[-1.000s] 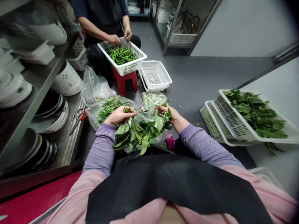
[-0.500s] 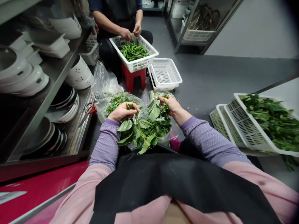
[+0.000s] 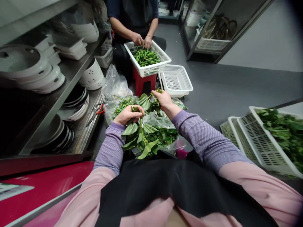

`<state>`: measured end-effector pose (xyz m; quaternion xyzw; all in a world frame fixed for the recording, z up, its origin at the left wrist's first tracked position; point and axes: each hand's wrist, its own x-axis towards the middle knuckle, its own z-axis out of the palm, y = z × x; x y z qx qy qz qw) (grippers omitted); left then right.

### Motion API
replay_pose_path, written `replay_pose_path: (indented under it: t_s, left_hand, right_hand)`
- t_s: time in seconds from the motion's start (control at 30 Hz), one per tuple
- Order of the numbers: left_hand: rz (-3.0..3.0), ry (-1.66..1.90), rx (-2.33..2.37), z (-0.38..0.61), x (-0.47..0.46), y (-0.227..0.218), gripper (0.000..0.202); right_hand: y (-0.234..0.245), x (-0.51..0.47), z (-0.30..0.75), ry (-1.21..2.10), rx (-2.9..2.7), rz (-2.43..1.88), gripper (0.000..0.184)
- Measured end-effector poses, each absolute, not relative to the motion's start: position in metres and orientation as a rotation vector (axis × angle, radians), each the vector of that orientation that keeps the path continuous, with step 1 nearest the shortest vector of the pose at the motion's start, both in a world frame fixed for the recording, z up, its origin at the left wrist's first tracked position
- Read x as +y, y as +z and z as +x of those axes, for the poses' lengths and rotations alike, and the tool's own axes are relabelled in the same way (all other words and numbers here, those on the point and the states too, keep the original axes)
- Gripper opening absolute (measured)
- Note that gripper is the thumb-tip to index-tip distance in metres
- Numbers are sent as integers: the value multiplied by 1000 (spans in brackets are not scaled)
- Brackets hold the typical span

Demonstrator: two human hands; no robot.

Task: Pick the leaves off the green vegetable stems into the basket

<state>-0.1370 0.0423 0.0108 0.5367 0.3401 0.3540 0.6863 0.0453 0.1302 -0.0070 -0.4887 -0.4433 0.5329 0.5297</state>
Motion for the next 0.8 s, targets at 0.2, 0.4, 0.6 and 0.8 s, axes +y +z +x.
replay_pose_path:
  t_s: [0.2,0.4,0.6,0.8]
  left_hand:
    - [1205,767,762,-136,41,12,31]
    - [1141,878,831,-138,46,6,27]
    - [1053,995,960,-129,57,0,25]
    - [1032,934,912,-109,53,2,27]
  right_hand:
    - [-17,141,29,1180,-1197,-1309,34]
    - [-13,159,24,923,-1580,-1572,49]
    - [23,88,90,1309,-1853,-1292,26]
    - [34,44,106,1625,-2165,-1193,28]
